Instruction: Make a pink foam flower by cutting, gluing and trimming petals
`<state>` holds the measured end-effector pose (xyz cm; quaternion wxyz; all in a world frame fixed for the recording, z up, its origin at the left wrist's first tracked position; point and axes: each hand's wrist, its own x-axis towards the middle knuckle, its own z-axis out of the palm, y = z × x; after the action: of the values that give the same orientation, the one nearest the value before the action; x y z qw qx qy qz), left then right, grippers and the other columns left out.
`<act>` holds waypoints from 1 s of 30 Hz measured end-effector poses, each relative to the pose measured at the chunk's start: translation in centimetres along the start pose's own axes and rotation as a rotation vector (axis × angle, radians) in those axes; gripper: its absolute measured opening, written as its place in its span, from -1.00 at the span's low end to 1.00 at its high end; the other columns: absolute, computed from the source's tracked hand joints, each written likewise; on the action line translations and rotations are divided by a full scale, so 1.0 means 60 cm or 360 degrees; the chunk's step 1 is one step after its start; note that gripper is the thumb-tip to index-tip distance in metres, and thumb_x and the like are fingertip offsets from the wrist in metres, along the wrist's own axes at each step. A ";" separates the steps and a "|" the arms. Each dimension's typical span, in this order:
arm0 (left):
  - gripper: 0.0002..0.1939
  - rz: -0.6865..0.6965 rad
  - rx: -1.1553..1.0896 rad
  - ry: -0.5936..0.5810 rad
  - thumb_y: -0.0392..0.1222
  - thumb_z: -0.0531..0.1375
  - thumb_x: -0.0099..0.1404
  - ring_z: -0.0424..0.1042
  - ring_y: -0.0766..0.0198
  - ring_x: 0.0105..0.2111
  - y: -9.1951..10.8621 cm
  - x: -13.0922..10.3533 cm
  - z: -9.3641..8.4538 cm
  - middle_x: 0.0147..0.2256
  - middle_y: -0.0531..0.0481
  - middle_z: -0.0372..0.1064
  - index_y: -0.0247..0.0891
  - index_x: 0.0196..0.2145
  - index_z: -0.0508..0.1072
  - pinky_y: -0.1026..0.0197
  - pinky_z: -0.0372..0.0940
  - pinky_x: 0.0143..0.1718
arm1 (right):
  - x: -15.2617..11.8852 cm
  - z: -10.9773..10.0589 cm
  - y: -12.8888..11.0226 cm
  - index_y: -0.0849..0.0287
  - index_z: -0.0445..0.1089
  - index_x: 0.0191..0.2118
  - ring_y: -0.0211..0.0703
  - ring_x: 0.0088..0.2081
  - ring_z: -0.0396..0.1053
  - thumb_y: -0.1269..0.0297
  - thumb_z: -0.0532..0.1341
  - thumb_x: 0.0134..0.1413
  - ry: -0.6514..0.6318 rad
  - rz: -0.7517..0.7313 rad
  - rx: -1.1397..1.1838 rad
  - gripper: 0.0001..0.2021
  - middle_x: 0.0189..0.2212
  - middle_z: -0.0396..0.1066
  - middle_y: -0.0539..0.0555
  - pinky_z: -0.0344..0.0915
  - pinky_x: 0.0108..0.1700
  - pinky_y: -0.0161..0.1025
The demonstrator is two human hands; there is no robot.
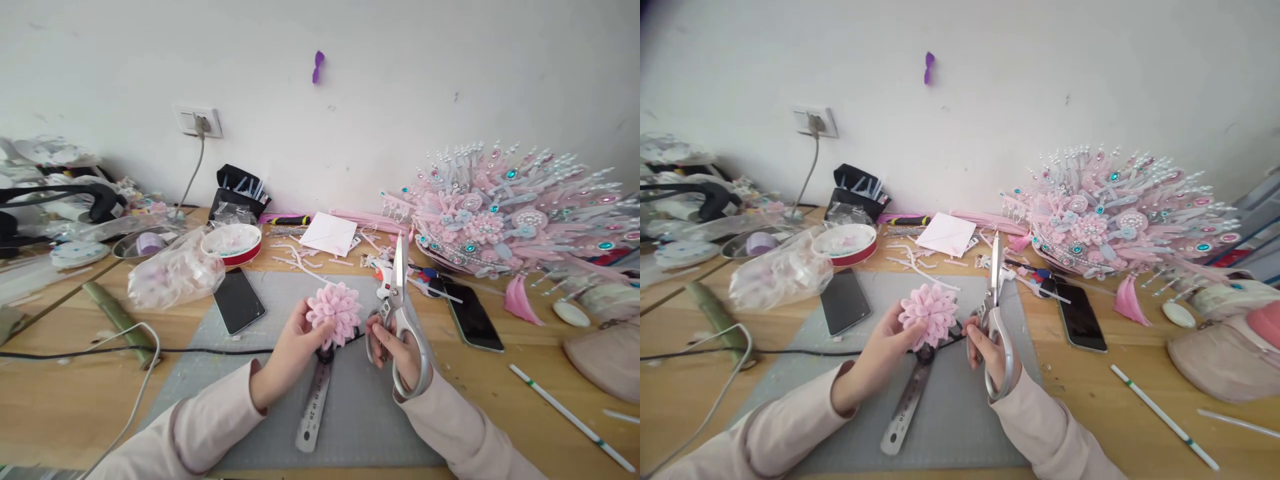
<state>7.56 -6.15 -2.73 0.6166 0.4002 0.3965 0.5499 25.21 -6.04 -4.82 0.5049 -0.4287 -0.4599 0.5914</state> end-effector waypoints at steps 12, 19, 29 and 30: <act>-0.70 -0.0174 0.0072 -0.0249 -0.15 0.29 0.00 0.37 0.29 -0.36 -0.016 -0.014 0.007 -0.36 0.03 0.40 -0.26 -0.31 0.33 0.25 0.23 -0.30 | 0.007 -0.012 -0.001 0.16 0.23 -0.45 -0.40 -0.75 0.03 0.06 0.22 -0.05 0.0087 -0.0028 -0.0203 -0.73 -0.80 0.05 -0.20 0.05 -0.70 -0.39; -0.67 -0.0155 -0.0395 0.0028 -0.27 0.28 0.01 0.41 0.28 -0.22 -0.008 0.016 -0.002 -0.23 -0.01 0.44 -0.24 -0.22 0.35 0.25 0.23 -0.15 | 0.015 -0.013 -0.028 0.16 0.14 -0.62 -0.43 -0.74 0.02 0.00 0.22 -0.16 0.0148 0.0086 0.0198 -0.64 -0.69 0.14 -0.12 0.04 -0.77 -0.42; -0.59 0.0054 -0.0491 0.0270 -0.44 0.26 -0.05 0.39 0.39 -0.23 -0.014 0.034 -0.012 -0.20 0.09 0.37 -0.17 -0.25 0.24 0.32 0.24 -0.18 | 0.008 -0.018 -0.030 0.25 0.37 -0.34 -0.18 -0.48 0.28 -0.16 0.08 -0.17 -0.0486 0.0541 0.0606 -0.49 -0.39 0.39 0.15 0.23 -0.55 -0.25; -0.57 0.0069 -0.0493 0.0278 -0.44 0.25 -0.04 0.39 0.40 -0.22 -0.014 0.034 -0.012 -0.20 0.10 0.37 -0.16 -0.23 0.23 0.32 0.23 -0.18 | 0.007 -0.019 -0.030 0.26 0.38 -0.33 -0.20 -0.52 0.27 -0.13 0.09 -0.17 -0.0593 0.0613 0.0655 -0.50 -0.38 0.40 0.16 0.19 -0.57 -0.26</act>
<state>7.38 -4.16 -3.85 0.6221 0.2596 0.3502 0.6503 26.62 -5.39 -3.33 0.3672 -0.2812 -0.3257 0.8246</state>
